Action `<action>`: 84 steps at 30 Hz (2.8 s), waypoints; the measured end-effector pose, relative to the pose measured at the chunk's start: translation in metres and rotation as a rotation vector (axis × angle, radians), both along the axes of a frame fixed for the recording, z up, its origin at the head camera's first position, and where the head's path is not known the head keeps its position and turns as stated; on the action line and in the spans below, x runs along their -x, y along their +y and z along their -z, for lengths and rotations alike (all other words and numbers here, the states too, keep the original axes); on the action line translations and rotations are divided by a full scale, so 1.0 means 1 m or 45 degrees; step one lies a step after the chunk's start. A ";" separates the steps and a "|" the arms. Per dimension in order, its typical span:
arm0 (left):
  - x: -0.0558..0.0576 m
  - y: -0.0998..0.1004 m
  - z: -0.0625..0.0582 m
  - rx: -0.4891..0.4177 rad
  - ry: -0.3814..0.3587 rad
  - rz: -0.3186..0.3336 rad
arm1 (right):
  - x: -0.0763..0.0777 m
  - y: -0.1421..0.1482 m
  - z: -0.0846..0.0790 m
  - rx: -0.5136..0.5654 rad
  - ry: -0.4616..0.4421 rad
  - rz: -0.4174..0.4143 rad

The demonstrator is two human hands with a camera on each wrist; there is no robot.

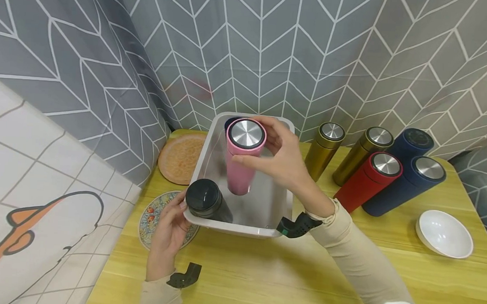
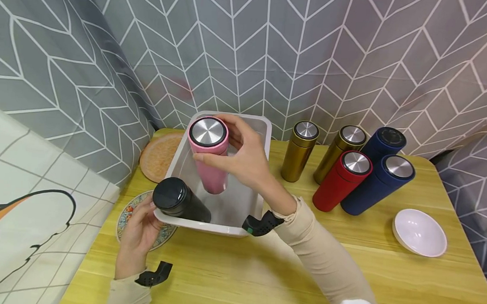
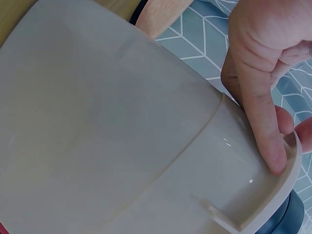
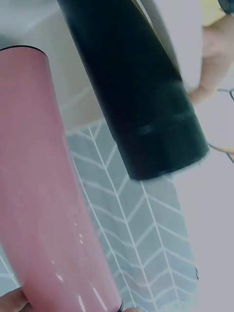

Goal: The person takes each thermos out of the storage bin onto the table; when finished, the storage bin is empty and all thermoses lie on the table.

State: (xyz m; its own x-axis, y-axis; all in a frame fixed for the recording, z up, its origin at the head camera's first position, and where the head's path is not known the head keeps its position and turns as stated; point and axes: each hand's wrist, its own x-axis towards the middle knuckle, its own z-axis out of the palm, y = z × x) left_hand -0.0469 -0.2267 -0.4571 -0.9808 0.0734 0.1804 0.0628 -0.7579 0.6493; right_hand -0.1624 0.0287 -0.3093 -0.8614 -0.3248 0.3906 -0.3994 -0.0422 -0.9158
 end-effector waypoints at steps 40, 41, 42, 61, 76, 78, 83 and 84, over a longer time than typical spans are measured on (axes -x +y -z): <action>-0.001 0.000 0.000 -0.011 -0.006 0.000 | -0.037 0.110 -0.032 0.487 0.130 0.374; -0.001 0.000 0.000 -0.005 -0.006 0.000 | -0.035 0.112 -0.028 0.453 0.116 0.376; -0.001 0.001 0.000 0.004 -0.005 -0.001 | -0.034 0.114 -0.024 0.416 0.102 0.381; 0.000 0.001 0.000 0.012 0.001 -0.003 | -0.005 0.126 0.058 -0.242 -0.023 0.678; -0.001 0.001 0.000 0.007 0.010 0.002 | 0.004 0.126 0.094 -0.133 0.078 0.725; -0.001 0.001 0.000 0.015 0.004 -0.004 | 0.005 0.126 0.097 -0.114 0.087 0.730; -0.001 0.002 0.000 0.033 -0.010 -0.010 | 0.006 0.126 0.103 -0.077 0.126 0.760; -0.001 0.002 0.001 0.032 -0.011 -0.009 | 0.007 0.126 0.104 -0.073 0.136 0.767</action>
State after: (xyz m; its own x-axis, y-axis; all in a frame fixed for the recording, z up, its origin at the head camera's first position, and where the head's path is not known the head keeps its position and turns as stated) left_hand -0.0463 -0.2249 -0.4577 -0.9830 0.0705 0.1698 0.0624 -0.7407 0.6689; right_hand -0.1689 0.1551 -0.4134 -0.8569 0.1843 0.4814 -0.4276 0.2675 -0.8635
